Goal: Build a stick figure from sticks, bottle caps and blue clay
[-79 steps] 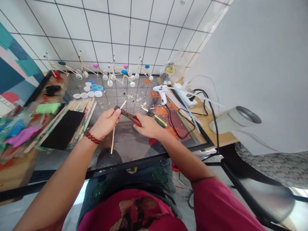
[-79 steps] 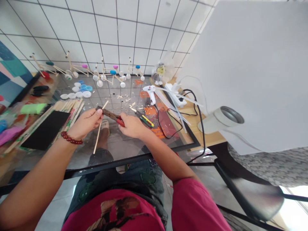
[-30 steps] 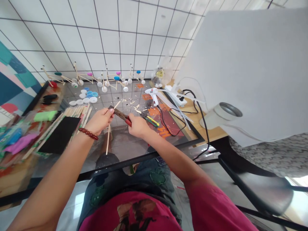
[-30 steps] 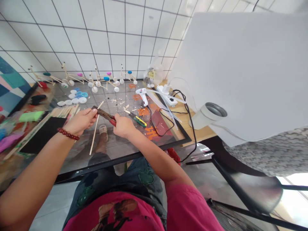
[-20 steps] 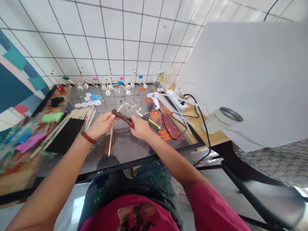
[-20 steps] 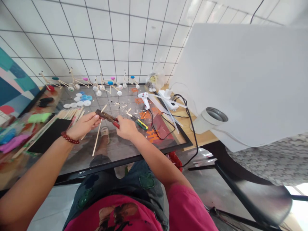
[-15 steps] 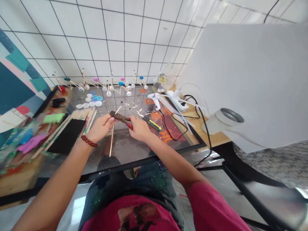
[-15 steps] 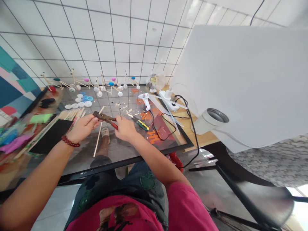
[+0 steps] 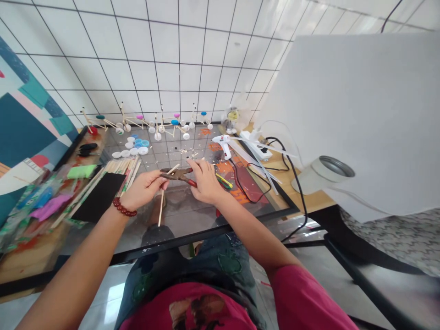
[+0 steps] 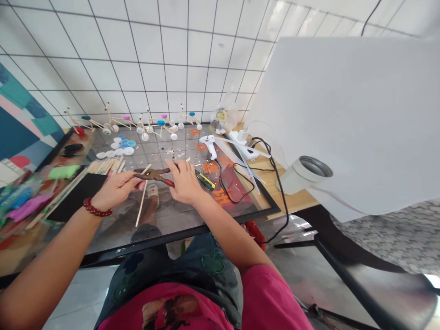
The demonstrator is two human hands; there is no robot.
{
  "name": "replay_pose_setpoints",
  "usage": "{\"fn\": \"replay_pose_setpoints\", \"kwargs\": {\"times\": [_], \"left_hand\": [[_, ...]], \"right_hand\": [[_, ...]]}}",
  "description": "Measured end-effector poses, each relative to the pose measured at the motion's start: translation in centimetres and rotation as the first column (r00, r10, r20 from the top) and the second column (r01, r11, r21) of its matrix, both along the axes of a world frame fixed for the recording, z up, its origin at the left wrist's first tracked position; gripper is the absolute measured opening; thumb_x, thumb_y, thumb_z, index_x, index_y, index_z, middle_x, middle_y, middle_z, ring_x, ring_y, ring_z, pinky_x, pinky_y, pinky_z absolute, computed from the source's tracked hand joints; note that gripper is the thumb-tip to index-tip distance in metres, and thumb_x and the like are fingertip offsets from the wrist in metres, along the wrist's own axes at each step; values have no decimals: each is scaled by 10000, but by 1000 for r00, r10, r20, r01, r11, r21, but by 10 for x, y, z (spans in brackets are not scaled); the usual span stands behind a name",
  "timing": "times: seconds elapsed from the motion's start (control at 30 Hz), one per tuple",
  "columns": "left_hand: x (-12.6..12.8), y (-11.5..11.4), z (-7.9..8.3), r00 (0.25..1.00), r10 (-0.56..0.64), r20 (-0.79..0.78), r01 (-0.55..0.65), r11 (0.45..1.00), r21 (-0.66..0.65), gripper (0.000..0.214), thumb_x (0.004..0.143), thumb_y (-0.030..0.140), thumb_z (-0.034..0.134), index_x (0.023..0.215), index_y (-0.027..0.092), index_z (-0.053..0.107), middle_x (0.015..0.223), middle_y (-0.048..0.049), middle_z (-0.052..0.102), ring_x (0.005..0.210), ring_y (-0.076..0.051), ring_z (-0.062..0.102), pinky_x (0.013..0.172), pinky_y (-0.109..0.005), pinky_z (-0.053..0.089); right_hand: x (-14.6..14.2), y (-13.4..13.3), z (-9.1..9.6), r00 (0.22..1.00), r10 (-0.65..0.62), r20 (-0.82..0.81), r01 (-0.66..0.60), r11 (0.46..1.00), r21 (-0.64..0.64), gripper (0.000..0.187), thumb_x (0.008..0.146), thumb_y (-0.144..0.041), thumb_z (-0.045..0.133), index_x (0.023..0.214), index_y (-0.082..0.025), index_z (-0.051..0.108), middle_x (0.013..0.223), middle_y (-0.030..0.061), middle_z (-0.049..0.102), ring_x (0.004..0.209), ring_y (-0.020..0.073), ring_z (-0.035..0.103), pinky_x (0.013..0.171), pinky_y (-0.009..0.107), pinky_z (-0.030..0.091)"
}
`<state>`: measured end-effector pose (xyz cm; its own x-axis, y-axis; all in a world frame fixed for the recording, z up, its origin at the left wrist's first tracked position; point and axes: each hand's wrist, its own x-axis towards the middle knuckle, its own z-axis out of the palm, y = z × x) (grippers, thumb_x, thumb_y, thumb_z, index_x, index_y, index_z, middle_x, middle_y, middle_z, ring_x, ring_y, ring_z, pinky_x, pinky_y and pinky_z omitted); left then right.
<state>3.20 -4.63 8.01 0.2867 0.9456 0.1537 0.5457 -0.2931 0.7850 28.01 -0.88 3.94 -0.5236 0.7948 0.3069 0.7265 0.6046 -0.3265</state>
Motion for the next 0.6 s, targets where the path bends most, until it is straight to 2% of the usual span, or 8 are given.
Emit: {"fn": "replay_pose_setpoints", "kwargs": {"times": [0.2,0.3,0.43,0.6], "left_hand": [[7,-5,11,998,-6,-70,12,997,82,296,938,376,539,702,227,637,690,-19,646,653,-177,564,679,-281,460],[8,-2,11,998,10,-56,1,984,177,248,921,304,549,734,221,689,741,-35,702,687,-186,621,705,-284,490],[6,3,1,999,-31,-7,32,957,288,251,897,219,548,756,212,755,823,-61,771,751,-197,702,727,-284,530],[7,6,-9,998,-64,2,62,961,271,285,876,189,550,769,216,812,866,-58,813,815,-211,763,752,-289,567]], "right_hand": [[2,2,-5,999,13,-39,-12,999,34,1014,825,-185,640,1744,-131,215,1664,261,435,1543,382,428,1288,597,366],[4,3,-6,998,-9,-62,14,997,78,1030,839,-205,652,1750,-106,182,1702,289,389,1579,406,394,1297,613,353],[5,6,-12,996,-22,-92,34,990,139,1170,777,-198,686,1782,-195,88,1751,250,337,1567,419,432,1269,636,386],[7,7,-15,994,-34,-108,54,981,185,1227,771,-243,722,1795,-290,47,1768,191,338,1586,442,421,1241,633,413]]}}
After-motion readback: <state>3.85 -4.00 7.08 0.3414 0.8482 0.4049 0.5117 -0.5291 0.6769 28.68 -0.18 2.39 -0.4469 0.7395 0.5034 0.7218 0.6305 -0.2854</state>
